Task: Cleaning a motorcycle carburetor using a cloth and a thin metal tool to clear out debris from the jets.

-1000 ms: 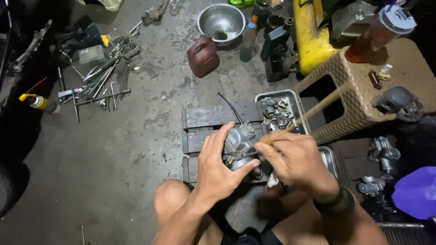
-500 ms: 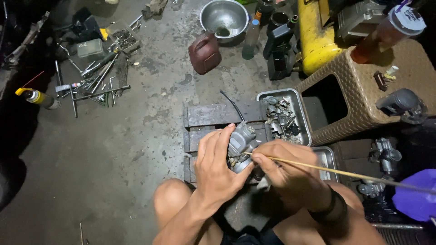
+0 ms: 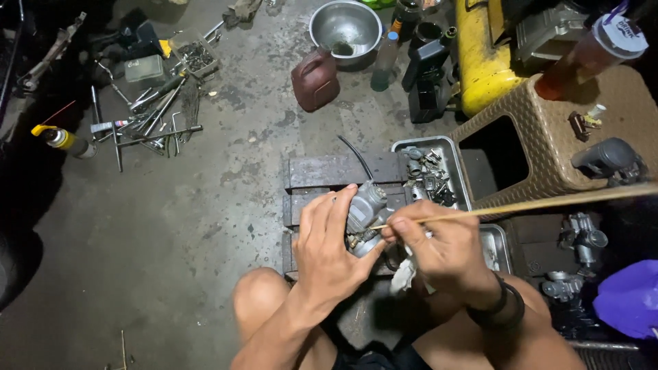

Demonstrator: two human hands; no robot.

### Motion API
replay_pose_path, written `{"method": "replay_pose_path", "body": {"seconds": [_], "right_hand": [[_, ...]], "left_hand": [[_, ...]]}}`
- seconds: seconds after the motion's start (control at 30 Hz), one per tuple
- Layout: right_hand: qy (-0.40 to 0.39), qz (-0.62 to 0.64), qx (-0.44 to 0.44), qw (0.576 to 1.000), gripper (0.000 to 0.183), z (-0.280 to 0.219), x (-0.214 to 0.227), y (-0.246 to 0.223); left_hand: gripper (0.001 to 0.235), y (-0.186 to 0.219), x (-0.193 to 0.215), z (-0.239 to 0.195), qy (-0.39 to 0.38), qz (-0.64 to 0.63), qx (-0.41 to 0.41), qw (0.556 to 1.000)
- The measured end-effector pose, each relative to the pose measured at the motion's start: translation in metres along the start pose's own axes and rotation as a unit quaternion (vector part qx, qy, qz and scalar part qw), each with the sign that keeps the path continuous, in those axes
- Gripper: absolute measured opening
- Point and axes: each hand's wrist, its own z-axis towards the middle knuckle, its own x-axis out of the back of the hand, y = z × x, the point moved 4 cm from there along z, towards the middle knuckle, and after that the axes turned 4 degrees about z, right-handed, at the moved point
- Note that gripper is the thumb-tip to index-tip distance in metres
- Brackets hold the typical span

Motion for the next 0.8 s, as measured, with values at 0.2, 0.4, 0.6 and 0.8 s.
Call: {"method": "replay_pose_path", "body": {"seconds": [0.2,0.4,0.6,0.8], "right_hand": [[0.004,0.002,0.025,1.000,0.023,-0.0002,-0.0007,-0.0027],[0.019,0.007,0.032,0.999,0.023,-0.0036,-0.0030,-0.0008],[0.014,-0.014,0.059,0.998,0.023,-0.0015,-0.0026,-0.0052],[0.009,-0.023,0.057,0.998,0.022,-0.0039,-0.0029,-0.0008]], "left_hand": [[0.069,0.0006,-0.0002,-0.0007,0.015,0.028,-0.013,0.999],[0.071,0.0005,-0.0034,-0.0010,0.006,0.030,-0.008,1.000],[0.068,0.0031,-0.0009,0.0015,0.011,0.032,-0.017,0.999],[0.070,0.0028,-0.0010,0.0011,0.001,0.030,-0.016,0.999]]}}
